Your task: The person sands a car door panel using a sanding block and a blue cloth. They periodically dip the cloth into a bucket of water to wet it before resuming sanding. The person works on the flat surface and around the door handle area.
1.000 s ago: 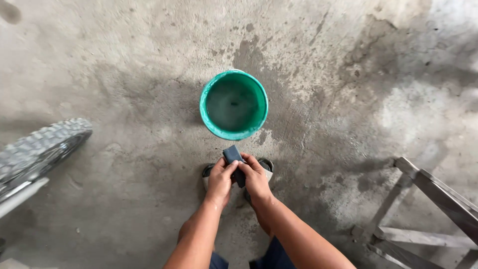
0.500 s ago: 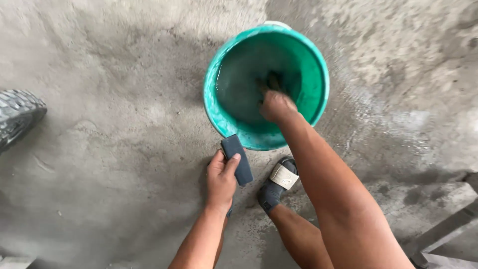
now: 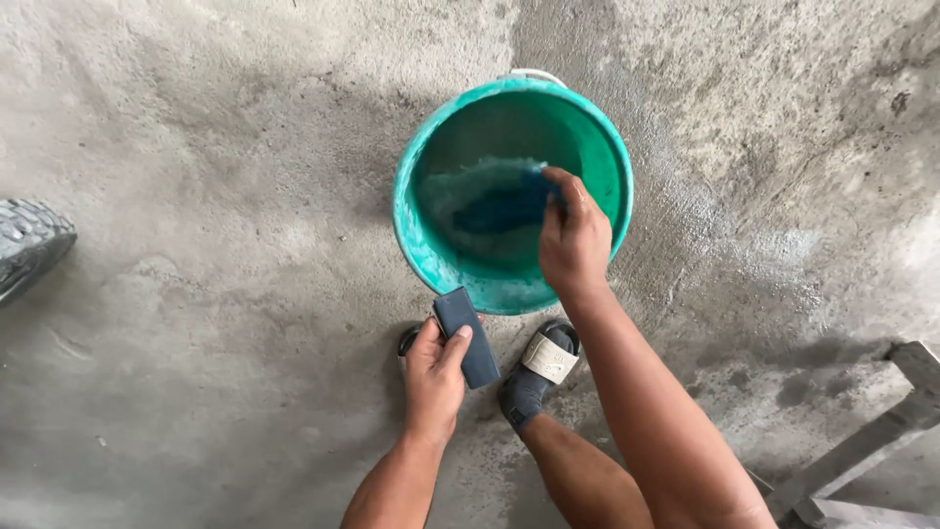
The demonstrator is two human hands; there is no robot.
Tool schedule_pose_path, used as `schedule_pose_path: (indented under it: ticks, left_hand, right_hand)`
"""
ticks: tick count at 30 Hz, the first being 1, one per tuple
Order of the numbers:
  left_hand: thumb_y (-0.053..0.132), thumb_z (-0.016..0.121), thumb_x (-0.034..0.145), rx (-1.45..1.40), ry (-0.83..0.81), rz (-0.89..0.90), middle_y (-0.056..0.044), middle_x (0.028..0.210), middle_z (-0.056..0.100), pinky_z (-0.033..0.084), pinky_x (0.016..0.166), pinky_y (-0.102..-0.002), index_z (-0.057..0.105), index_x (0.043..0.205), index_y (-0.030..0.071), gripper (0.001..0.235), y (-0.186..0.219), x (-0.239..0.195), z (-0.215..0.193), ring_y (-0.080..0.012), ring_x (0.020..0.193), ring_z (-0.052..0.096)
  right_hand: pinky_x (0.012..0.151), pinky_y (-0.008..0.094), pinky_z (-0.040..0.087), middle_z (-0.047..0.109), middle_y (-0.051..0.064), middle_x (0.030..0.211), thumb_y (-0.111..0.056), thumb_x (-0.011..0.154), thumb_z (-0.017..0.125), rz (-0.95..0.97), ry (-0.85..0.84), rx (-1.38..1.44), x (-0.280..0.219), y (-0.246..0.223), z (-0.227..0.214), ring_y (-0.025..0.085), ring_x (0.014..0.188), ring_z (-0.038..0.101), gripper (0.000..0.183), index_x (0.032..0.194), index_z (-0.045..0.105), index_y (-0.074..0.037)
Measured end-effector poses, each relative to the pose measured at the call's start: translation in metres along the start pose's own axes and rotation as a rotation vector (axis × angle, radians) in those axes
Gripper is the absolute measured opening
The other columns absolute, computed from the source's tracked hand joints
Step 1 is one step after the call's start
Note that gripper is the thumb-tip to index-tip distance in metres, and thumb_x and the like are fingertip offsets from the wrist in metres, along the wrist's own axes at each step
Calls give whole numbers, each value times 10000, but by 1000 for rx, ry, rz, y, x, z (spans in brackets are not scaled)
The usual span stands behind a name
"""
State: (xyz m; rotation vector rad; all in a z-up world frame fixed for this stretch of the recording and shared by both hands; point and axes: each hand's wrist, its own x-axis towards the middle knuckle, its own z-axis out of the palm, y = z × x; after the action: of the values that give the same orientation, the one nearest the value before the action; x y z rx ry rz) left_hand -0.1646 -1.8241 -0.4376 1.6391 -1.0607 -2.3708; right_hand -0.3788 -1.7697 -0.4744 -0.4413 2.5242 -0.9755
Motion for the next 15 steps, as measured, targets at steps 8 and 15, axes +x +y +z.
schedule_pose_path:
  ticks: [8,15]
  left_hand:
    - [65,598,1013,5,-6,31,-74,1108,730,515,881,-278,649,1220,-7,224,-23,10,-18,-100,983,653]
    - [86,610,996,87,59,59,-17,996,723,514,802,-257,683,1126,19,164,-13,13,-14,-73,884,627]
  right_hand:
    - [878,530,525,695,275,1115,-75,872,602,-12,-418,-324,7,189,172,462,1000,667,541,1411,561,-97]
    - [920,300,516,702,114,1135,-43,983,611,384,-212,547,-17,77,72,174,1024,638,313,1292,666,-40]
